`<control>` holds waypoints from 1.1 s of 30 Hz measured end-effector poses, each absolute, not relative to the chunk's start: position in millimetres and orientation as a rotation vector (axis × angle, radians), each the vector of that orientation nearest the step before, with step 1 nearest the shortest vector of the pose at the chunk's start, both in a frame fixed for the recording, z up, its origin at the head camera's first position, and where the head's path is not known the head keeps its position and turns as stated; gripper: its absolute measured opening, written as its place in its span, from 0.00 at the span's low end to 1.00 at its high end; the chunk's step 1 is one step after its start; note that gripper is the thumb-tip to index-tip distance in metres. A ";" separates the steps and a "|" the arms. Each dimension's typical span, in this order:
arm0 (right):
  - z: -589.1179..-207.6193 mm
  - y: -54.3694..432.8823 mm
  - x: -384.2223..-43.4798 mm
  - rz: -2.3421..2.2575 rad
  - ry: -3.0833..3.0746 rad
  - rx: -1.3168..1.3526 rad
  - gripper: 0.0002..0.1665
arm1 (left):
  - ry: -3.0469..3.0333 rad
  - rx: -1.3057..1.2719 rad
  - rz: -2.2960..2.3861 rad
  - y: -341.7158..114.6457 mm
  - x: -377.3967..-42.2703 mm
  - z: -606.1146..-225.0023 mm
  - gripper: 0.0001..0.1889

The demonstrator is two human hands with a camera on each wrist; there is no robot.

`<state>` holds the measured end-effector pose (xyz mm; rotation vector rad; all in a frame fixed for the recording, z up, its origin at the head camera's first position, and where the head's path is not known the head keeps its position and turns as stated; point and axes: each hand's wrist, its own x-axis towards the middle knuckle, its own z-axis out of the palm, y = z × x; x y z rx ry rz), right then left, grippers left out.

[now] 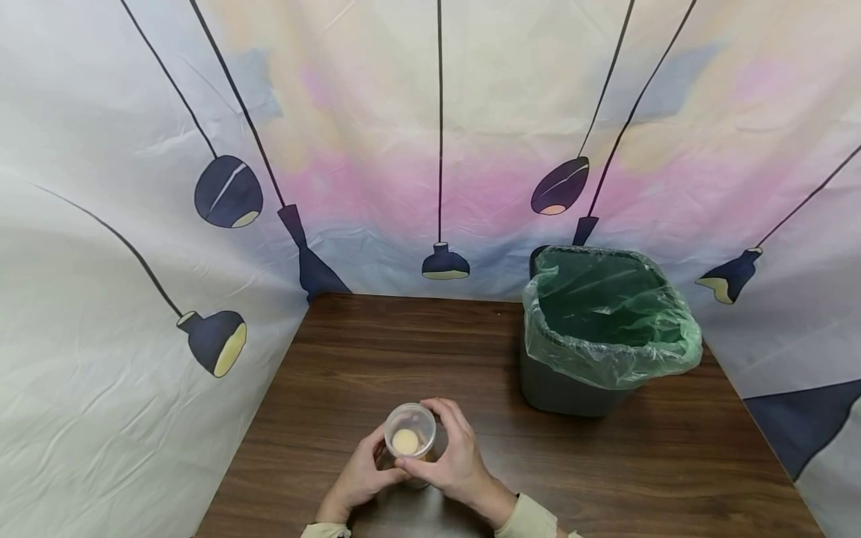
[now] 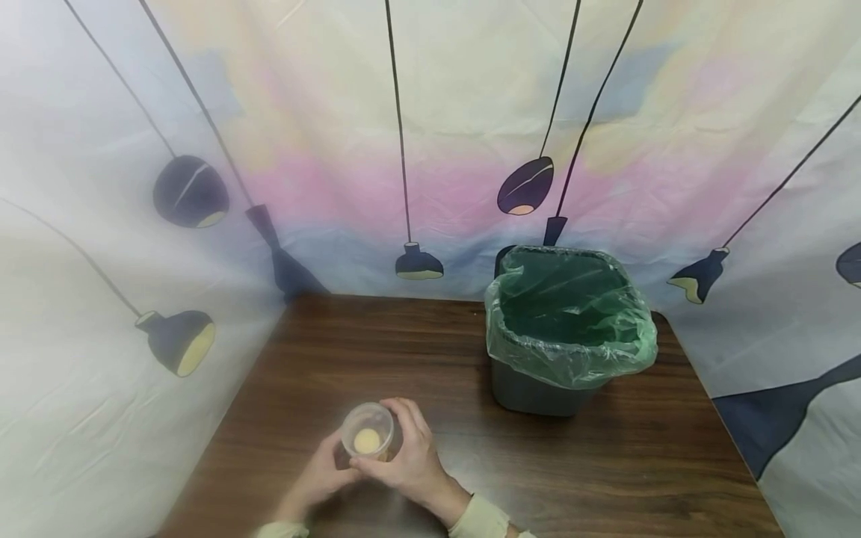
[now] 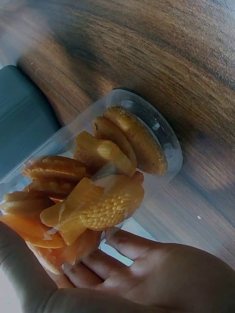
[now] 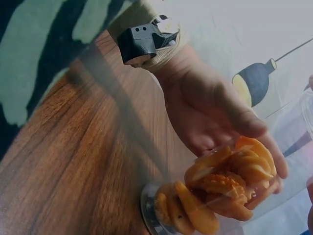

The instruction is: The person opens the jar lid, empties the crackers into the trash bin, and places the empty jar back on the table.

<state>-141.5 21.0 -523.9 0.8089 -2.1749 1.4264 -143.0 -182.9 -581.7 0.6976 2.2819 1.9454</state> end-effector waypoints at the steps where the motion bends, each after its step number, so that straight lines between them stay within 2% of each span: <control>1: -523.8 21.5 -142.3 1.426 -2.171 0.819 0.46 | 2.278 0.688 1.945 -182.8 -142.9 -581.2 0.38; 33: -511.8 45.4 -205.3 1.434 -2.094 1.558 0.46 | 2.289 0.693 1.923 -183.8 -142.2 -580.3 0.41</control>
